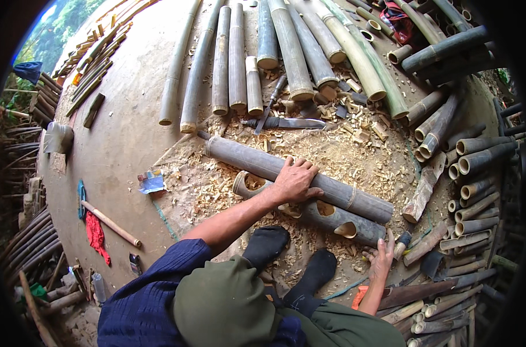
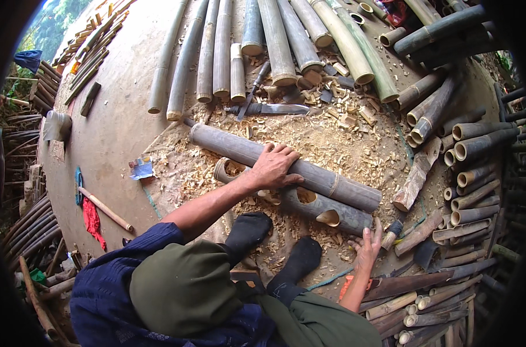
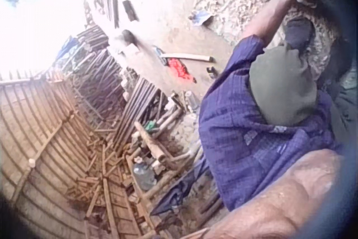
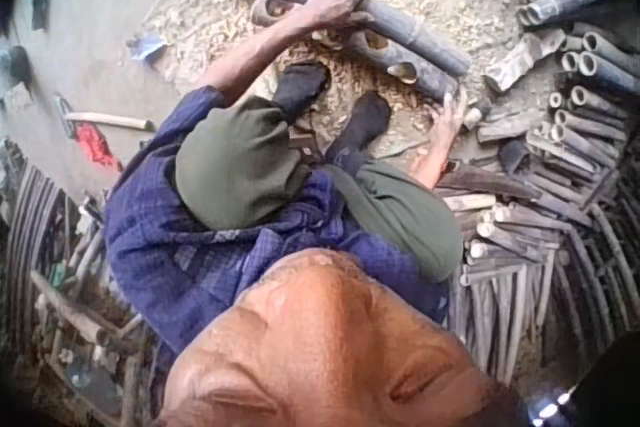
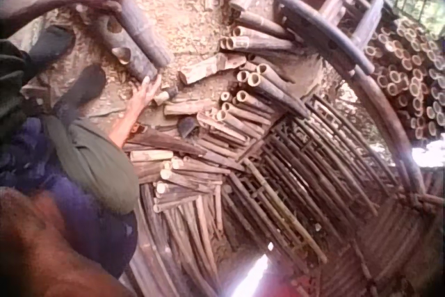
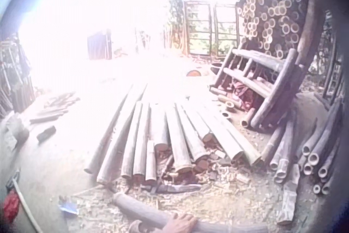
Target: The person cuts bamboo poles into shorter sections using a hand saw and a knife. They then use a chisel and mallet to carve out the interior of the bamboo pieces.
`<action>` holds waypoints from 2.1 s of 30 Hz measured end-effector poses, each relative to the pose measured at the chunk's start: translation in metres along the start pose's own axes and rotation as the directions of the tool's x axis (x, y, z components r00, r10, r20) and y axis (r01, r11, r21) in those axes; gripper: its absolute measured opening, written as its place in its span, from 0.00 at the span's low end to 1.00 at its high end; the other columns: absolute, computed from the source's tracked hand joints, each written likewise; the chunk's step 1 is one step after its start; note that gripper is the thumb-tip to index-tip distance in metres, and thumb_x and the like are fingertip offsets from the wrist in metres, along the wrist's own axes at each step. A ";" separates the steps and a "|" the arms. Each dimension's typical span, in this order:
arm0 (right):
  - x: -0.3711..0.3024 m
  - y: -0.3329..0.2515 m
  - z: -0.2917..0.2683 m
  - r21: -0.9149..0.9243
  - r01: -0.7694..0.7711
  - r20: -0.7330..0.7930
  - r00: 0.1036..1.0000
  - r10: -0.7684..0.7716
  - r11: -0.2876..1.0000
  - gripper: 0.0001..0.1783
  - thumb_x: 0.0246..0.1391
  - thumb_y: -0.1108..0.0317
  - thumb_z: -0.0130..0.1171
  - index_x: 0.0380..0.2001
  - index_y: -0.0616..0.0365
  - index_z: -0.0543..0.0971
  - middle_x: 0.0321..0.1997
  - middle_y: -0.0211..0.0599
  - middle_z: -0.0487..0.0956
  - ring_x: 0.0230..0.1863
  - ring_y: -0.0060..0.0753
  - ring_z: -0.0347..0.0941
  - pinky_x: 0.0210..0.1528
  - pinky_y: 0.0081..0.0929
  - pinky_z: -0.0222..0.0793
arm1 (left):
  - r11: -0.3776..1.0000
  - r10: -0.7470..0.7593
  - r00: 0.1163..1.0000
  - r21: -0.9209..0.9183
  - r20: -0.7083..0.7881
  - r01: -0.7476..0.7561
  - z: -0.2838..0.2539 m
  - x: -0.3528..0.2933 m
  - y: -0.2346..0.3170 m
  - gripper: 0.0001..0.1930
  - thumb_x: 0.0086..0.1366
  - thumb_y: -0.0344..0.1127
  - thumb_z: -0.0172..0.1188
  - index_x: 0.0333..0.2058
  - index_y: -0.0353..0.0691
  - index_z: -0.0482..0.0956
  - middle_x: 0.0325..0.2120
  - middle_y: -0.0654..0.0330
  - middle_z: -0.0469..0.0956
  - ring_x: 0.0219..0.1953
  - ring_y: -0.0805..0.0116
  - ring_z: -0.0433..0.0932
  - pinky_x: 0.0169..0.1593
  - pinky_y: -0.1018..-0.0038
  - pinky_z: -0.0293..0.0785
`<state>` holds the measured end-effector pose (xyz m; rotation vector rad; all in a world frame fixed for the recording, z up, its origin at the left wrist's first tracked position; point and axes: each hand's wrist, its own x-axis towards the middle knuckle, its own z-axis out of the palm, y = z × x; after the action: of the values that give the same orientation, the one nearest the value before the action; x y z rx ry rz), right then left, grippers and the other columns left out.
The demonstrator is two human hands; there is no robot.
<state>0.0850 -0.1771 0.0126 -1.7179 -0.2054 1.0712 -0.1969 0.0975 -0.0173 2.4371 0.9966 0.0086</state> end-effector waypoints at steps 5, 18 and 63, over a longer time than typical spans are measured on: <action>0.018 0.024 -0.020 -0.052 -0.043 0.012 0.999 0.043 0.998 0.41 0.69 0.60 0.65 0.80 0.50 0.61 0.58 0.41 0.80 0.32 0.27 0.77 0.31 0.26 0.78 | 0.995 0.024 0.999 -0.097 -0.049 -0.028 -0.005 -0.009 0.006 0.36 0.58 0.59 0.75 0.58 0.40 0.77 0.52 0.51 0.80 0.58 0.48 0.76 0.65 0.53 0.65; 0.020 0.019 -0.006 -0.008 -0.057 0.021 0.998 0.057 0.998 0.40 0.68 0.60 0.68 0.78 0.53 0.65 0.59 0.36 0.83 0.32 0.18 0.76 0.27 0.18 0.74 | 0.985 0.047 0.998 0.168 -0.031 -0.041 -0.014 -0.067 0.011 0.77 0.31 0.61 0.87 0.80 0.51 0.51 0.77 0.50 0.54 0.80 0.43 0.50 0.79 0.39 0.42; 0.053 0.016 -0.003 -0.254 0.084 -0.004 0.996 -0.088 0.963 0.37 0.65 0.55 0.71 0.73 0.56 0.73 0.65 0.49 0.83 0.16 0.16 0.64 0.18 0.25 0.67 | 0.951 0.000 0.996 0.308 -0.087 0.026 0.005 -0.061 0.013 0.73 0.36 0.56 0.84 0.79 0.46 0.51 0.76 0.44 0.57 0.80 0.44 0.51 0.79 0.39 0.39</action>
<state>0.1122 -0.1549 -0.0298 -1.9260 -0.4197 1.0008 -0.2323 0.0472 -0.0048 2.7337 1.1241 -0.0515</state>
